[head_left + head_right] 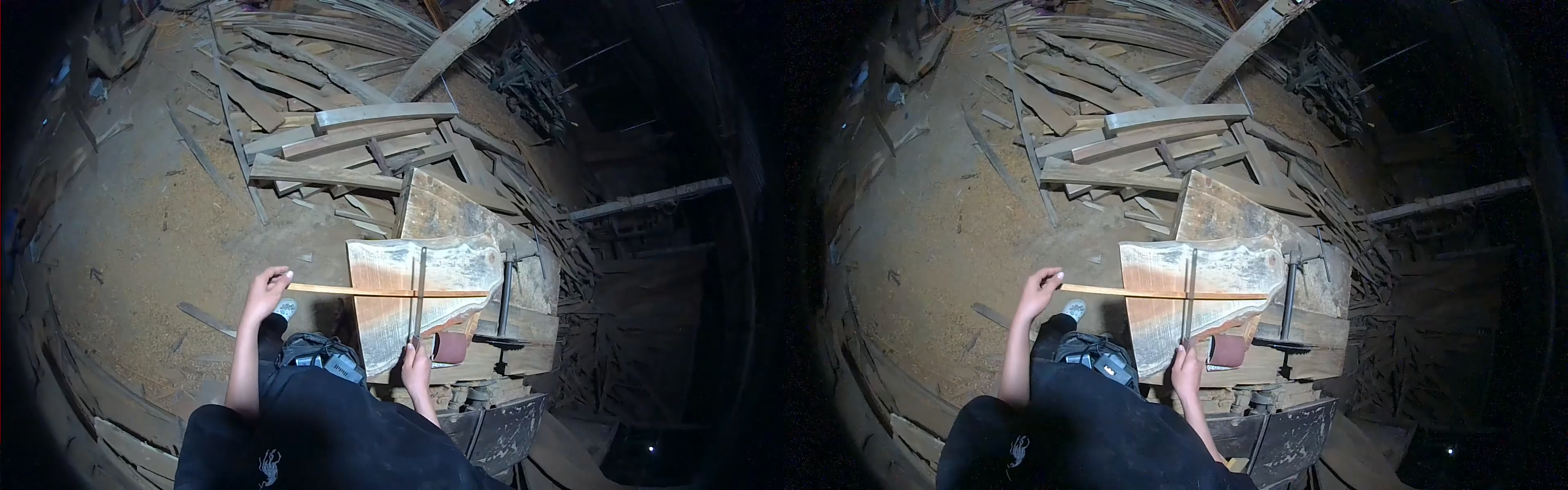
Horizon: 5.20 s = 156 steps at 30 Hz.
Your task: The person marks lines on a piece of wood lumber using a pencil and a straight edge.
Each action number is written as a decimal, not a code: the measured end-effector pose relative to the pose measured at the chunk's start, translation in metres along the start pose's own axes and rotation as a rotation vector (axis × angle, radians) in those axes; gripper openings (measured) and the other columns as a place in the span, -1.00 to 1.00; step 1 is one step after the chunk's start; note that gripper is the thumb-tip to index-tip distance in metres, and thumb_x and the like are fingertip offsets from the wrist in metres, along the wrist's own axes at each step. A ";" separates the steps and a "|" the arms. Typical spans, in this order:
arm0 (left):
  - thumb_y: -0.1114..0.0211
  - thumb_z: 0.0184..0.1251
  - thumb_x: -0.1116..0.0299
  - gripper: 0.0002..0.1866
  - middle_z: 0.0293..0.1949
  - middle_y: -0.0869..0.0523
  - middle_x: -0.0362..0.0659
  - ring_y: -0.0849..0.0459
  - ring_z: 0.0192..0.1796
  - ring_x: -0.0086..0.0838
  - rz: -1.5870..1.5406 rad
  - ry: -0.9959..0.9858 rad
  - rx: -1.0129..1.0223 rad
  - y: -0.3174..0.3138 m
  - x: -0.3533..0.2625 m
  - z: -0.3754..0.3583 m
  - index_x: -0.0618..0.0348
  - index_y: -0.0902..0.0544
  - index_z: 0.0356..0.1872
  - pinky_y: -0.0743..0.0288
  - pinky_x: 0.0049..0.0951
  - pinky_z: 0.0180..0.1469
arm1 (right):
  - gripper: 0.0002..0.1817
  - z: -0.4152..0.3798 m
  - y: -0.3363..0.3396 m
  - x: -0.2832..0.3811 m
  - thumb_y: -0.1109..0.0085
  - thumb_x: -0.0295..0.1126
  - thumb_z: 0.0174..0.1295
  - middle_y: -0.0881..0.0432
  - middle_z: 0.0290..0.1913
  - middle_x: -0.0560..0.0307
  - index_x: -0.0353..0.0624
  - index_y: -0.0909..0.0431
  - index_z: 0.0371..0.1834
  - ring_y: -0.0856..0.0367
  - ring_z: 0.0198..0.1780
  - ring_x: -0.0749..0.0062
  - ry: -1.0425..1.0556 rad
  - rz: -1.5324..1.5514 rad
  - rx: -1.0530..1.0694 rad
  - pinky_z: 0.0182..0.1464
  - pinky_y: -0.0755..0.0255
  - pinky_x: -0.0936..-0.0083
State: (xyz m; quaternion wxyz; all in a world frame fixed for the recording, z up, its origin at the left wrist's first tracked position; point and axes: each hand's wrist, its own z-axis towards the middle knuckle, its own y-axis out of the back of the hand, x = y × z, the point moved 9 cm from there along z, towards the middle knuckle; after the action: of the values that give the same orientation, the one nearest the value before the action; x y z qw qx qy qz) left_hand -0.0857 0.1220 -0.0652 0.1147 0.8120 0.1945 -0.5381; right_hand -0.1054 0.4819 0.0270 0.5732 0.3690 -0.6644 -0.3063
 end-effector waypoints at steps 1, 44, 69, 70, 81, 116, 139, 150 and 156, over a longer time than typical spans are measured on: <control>-0.25 0.19 0.28 -0.63 -0.27 -0.66 -0.06 -0.61 -0.26 -0.48 -0.041 0.021 -0.010 -0.002 0.004 -0.002 0.33 -0.54 -0.07 -0.48 -0.51 -0.18 | -0.73 -0.001 -0.005 -0.003 0.14 -0.35 0.29 -0.53 -0.39 -0.35 -0.34 -0.42 -0.15 -0.53 -0.32 -0.24 0.006 -0.045 0.017 -0.31 -0.36 0.09; -0.15 0.29 0.14 -0.61 -0.35 -0.67 -0.08 -0.62 -0.33 -0.55 -0.310 0.167 -0.154 -0.070 0.044 -0.026 0.33 -0.51 -0.13 -0.48 -0.61 -0.30 | -0.73 -0.007 -0.039 0.013 0.13 -0.31 0.28 -0.50 -0.49 -0.42 -0.36 -0.37 -0.36 -0.50 -0.37 -0.31 0.055 -0.106 0.143 -0.36 -0.32 -0.03; -0.31 0.06 0.45 -0.67 -0.38 -0.65 -0.12 -0.60 -0.36 -0.55 -0.206 0.210 -0.041 -0.073 0.033 -0.033 0.40 -0.54 -0.14 -0.46 -0.61 -0.30 | -0.69 0.038 0.050 -0.100 0.19 -0.30 0.31 -0.51 -0.51 -0.22 -0.35 -0.45 -0.32 -0.51 -0.41 -0.02 -0.047 0.011 -0.174 -0.32 -0.33 0.19; -0.32 0.07 0.44 -0.67 -0.37 -0.65 -0.12 -0.60 -0.35 -0.54 -0.187 0.208 -0.043 -0.073 0.032 -0.033 0.38 -0.54 -0.14 -0.47 -0.59 -0.28 | -0.70 0.040 0.050 -0.102 0.19 -0.30 0.32 -0.51 -0.50 -0.16 -0.34 -0.46 -0.29 -0.51 -0.42 0.08 -0.042 -0.002 -0.175 -0.31 -0.35 0.26; -0.33 0.04 0.50 -0.65 -0.37 -0.65 -0.11 -0.59 -0.33 -0.56 -0.146 0.163 -0.044 -0.066 0.032 -0.029 0.38 -0.52 -0.12 -0.44 -0.62 -0.26 | -0.67 0.048 0.052 -0.102 0.15 -0.26 0.29 -0.53 -0.41 -0.36 -0.36 -0.47 -0.28 -0.51 -0.30 -0.24 0.039 0.013 -0.119 -0.24 -0.33 0.04; -0.30 0.10 0.45 -0.71 -0.38 -0.65 -0.19 -0.58 -0.36 -0.60 0.088 0.174 0.072 -0.063 0.022 -0.021 0.33 -0.55 -0.14 -0.40 -0.66 -0.32 | -0.75 0.066 0.052 -0.135 0.18 -0.38 0.30 -0.45 -0.43 -0.24 -0.39 -0.40 -0.37 -0.45 -0.30 -0.10 -0.014 0.002 -0.034 -0.22 -0.31 0.20; -0.18 -0.02 0.32 0.01 -0.63 -0.62 0.06 -0.63 -0.61 -0.18 1.162 -0.237 0.412 -0.282 -0.016 -0.085 0.65 0.35 0.24 -0.49 -0.20 -0.56 | -0.67 0.070 0.059 -0.130 0.17 -0.31 0.32 -0.50 -0.43 -0.23 -0.38 -0.44 -0.42 -0.52 -0.31 -0.04 0.065 0.078 -0.025 -0.21 -0.36 0.23; -0.11 0.01 0.34 -0.03 -0.63 -0.61 0.11 -0.61 -0.61 -0.10 1.193 -0.213 0.432 -0.282 -0.019 -0.083 0.68 0.37 0.22 -0.48 -0.18 -0.57 | -0.71 0.068 0.062 -0.120 0.18 -0.34 0.31 -0.54 -0.44 -0.27 -0.37 -0.44 -0.33 -0.53 -0.30 -0.13 0.049 0.137 -0.024 -0.22 -0.38 0.20; -0.10 -0.01 0.36 -0.05 -0.65 -0.60 0.13 -0.60 -0.63 -0.10 1.194 -0.251 0.428 -0.283 -0.020 -0.082 0.71 0.34 0.21 -0.48 -0.17 -0.59 | -0.71 0.067 0.057 -0.129 0.17 -0.31 0.30 -0.53 -0.40 -0.29 -0.35 -0.44 -0.37 -0.51 -0.30 -0.17 0.007 -0.030 -0.009 -0.21 -0.36 0.13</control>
State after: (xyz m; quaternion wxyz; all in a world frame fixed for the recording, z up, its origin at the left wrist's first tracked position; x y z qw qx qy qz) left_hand -0.1488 0.4045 -0.0076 0.2519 0.7163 -0.4170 -0.4996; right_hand -0.1703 0.6200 -0.0054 0.5725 0.3775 -0.6554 -0.3166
